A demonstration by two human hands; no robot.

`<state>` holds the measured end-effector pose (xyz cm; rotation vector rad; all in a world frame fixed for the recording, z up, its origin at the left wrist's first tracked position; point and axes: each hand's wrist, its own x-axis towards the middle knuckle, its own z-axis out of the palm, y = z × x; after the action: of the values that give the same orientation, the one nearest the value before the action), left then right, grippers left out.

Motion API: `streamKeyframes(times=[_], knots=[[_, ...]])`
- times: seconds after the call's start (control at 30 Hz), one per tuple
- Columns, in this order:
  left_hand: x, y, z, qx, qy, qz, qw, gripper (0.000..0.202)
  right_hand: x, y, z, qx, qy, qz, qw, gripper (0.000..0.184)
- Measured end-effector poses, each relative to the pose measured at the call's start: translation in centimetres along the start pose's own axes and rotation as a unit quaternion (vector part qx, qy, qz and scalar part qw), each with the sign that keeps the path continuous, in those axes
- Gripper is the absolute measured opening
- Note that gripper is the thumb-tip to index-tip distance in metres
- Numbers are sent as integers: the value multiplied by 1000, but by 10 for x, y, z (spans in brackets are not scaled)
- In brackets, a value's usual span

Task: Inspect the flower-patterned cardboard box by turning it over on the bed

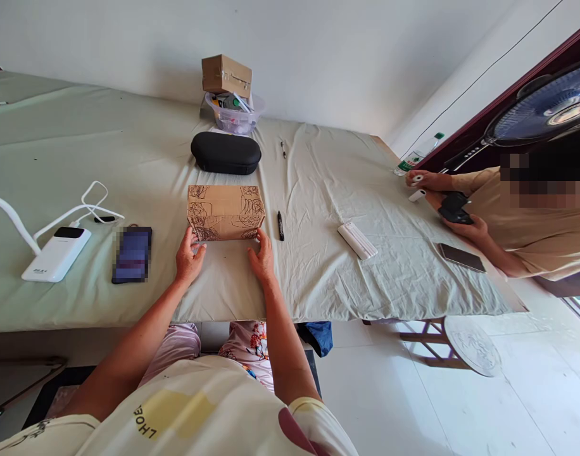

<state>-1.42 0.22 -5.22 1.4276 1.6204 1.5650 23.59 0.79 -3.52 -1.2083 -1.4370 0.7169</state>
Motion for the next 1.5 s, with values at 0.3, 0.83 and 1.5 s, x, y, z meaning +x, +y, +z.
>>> streamKeyframes(times=[0.3, 0.83, 1.5], knots=[[-7, 13, -8, 27, 95, 43, 994, 71, -5, -12, -2, 73, -28, 33, 996, 55], [20, 119, -52, 175, 153, 270, 934, 33, -9, -16, -8, 0, 51, 14, 999, 63], [-5, 144, -3, 252, 30, 333, 908, 38, -7, -13, -10, -55, 3, 2, 998, 62]])
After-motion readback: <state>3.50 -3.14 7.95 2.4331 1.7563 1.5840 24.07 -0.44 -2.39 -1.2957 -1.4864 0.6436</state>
